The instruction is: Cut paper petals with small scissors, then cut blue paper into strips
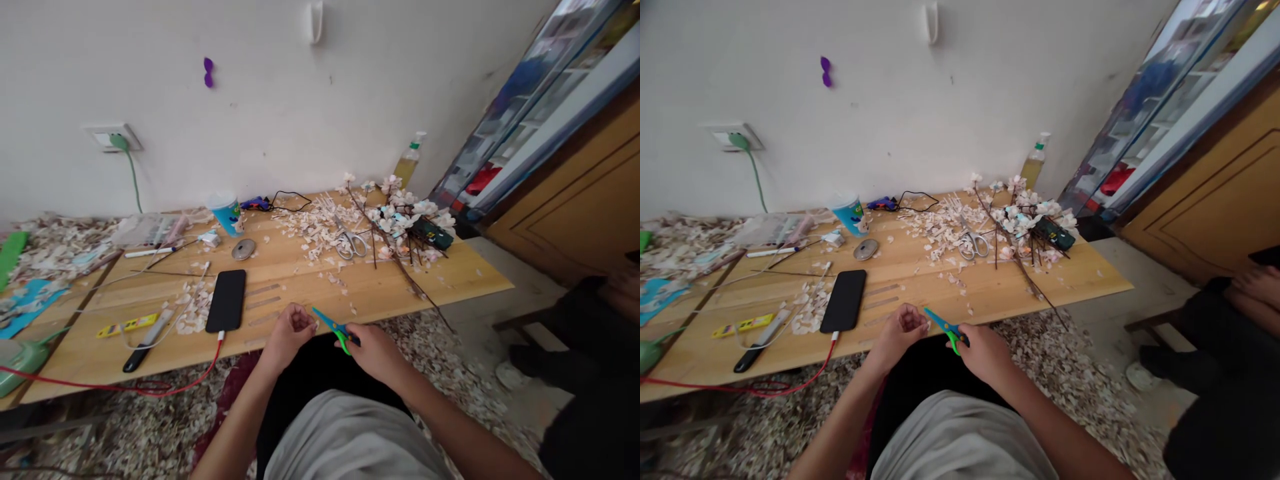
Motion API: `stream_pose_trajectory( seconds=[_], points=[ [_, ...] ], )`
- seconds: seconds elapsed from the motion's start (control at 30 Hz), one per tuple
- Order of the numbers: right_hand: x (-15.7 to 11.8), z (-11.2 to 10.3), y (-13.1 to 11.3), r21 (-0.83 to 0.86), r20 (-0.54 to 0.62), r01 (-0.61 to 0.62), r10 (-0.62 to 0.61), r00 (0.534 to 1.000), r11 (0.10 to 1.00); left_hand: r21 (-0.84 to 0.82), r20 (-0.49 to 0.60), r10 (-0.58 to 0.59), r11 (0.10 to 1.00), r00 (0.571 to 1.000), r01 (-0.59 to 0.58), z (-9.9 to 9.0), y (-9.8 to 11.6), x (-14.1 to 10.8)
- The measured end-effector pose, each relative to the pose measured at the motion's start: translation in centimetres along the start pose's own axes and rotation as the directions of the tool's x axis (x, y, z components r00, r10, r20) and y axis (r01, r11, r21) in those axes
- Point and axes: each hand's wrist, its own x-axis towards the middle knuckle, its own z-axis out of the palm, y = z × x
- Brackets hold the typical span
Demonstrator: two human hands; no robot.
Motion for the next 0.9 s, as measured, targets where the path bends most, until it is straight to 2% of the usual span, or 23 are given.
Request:
stream_pose_trajectory(
  seconds=[0.07, 0.17, 0.27, 0.37, 0.5, 0.63, 0.73, 0.9],
  points=[
    [0.0, 0.0, 0.1, 0.051, -0.002, -0.02, 0.02, 1.0, 0.998, 0.025, 0.009, 0.013, 1.0, 1.0, -0.014, -0.1, 0.1, 0.1],
    [-0.5, 0.1, 0.1, 0.102, 0.008, 0.016, -0.017, 1.0, 0.995, 0.014, 0.019, 0.037, 0.999, 0.999, -0.037, 0.0, 0.0, 0.2],
    [-0.9, 0.3, -0.1, 0.094, 0.007, 0.072, -0.073, 0.997, 0.993, -0.008, 0.068, 0.051, 0.999, 0.996, -0.05, 0.4, -0.4, 0.4],
    [-0.8, 0.5, 0.2, 0.078, 0.017, 0.042, -0.044, 0.999, 0.996, 0.0, 0.089, 0.036, 0.999, 0.995, -0.036, 0.7, -0.7, 0.6],
    [-0.4, 0.5, 0.9, 0.132, -0.05, -0.028, 0.035, 0.998, 0.991, -0.032, 0.028, 0.003, 0.999, 1.0, -0.002, 0.9, -0.8, 0.8],
    [-0.3, 0.5, 0.8, 0.251, -0.073, -0.035, 0.055, 0.996, 0.967, -0.112, -0.049, -0.003, 0.994, 0.999, -0.003, 0.9, -0.6, 1.0],
    [-0.5, 0.4, 0.2, 0.215, -0.03, 0.015, -0.008, 1.0, 0.976, -0.165, -0.05, 0.004, 0.986, 0.999, -0.012, 1.0, -0.5, 1.0],
    [-0.4, 0.0, -0.4, 0.109, 0.012, 0.062, -0.064, 0.998, 0.992, -0.084, -0.005, 0.028, 0.996, 1.0, -0.028, 1.1, -0.2, 0.7]
  ],
)
